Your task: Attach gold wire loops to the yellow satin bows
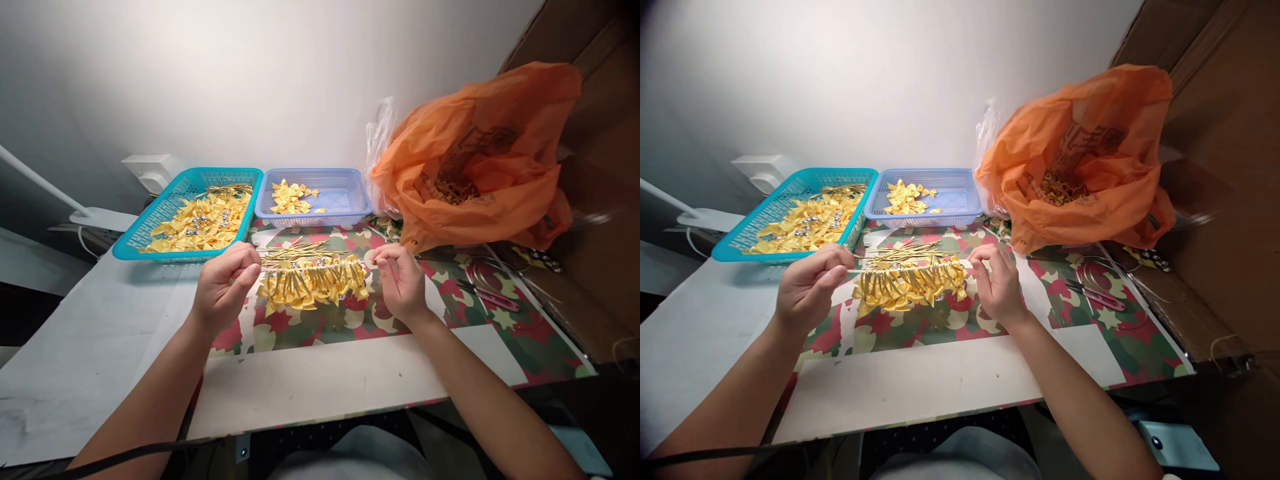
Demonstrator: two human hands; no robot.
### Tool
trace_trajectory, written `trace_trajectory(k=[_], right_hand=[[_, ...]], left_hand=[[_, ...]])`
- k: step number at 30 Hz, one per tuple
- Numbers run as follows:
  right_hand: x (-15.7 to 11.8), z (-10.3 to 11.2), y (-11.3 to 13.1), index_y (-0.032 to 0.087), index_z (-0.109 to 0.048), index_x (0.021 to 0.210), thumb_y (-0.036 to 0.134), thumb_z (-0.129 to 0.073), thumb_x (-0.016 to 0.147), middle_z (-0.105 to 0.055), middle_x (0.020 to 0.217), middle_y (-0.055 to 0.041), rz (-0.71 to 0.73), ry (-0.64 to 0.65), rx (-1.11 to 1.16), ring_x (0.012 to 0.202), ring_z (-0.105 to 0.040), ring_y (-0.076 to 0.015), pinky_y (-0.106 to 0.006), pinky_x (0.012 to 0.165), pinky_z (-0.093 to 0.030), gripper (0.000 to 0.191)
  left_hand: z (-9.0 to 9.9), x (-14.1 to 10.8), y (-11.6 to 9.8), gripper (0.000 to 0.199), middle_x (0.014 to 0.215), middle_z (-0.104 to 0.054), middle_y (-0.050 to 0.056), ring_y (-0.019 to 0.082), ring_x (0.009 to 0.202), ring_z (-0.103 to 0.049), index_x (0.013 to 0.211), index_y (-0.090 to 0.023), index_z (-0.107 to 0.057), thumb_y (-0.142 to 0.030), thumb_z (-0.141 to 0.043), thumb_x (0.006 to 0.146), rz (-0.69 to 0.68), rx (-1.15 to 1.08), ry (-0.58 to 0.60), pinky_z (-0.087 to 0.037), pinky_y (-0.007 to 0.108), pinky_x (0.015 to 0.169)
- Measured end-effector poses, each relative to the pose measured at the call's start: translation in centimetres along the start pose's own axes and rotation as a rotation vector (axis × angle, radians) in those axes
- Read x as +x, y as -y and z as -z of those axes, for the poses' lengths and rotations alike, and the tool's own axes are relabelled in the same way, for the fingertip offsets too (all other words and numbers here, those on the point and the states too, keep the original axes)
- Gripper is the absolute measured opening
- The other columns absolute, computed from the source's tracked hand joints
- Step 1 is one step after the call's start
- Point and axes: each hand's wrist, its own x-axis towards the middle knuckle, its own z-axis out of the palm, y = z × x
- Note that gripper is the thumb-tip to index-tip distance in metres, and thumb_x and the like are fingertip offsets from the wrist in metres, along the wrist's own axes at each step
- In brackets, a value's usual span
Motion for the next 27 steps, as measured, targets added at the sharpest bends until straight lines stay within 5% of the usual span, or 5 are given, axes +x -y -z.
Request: trace_trajectory(k=[5,18,27], right_hand=[[-0.3,0.0,-0.2,0.024,-0.048,0.086,0.025,-0.044,0.096,-0.052,0.064,0.0028,-0.088,0.008,-0.08,0.05,-0.047,-0.0127,-0.027,0.05,-0.039,0.011],[-0.4,0.0,0.0,0.021,-0.056,0.077,0.031,-0.055,0.091,-0.033,0.049,0.0078,-0.259,0.034,0.02,0.041,-0.029,-0.0076,-0.024,0.042,-0.023,0.016],[-0.5,-0.3,-0.4,0.021,-0.063,0.074,0.037,-0.062,0.086,-0.037,0.048,0.0067,-0.351,0.122,0.081,0.043,-0.031,-0.0084,-0.024,0.044,-0.024,0.02]], left_hand=[[-0.4,-0.6,0.0,0.039,0.053,-0.035,-0.002,0.015,0.054,-0.036,0.055,-0.022,-0.033,-0.026,-0.05,0.089,0.024,-0.087,0.087,-0.031,0.031,0.052],[-1.8,-0.8,-0.7,0.049,0.05,-0.027,-0.005,0.01,0.048,-0.028,0.054,-0.021,-0.02,-0.022,-0.062,0.08,0.136,-0.014,0.066,-0.025,0.027,0.046],[-2.2,-1.0,-0.4,0.043,0.073,-0.062,0.002,0.014,0.068,-0.058,0.055,-0.02,-0.031,-0.023,-0.066,0.08,0.233,-0.03,0.053,-0.047,0.028,0.062]])
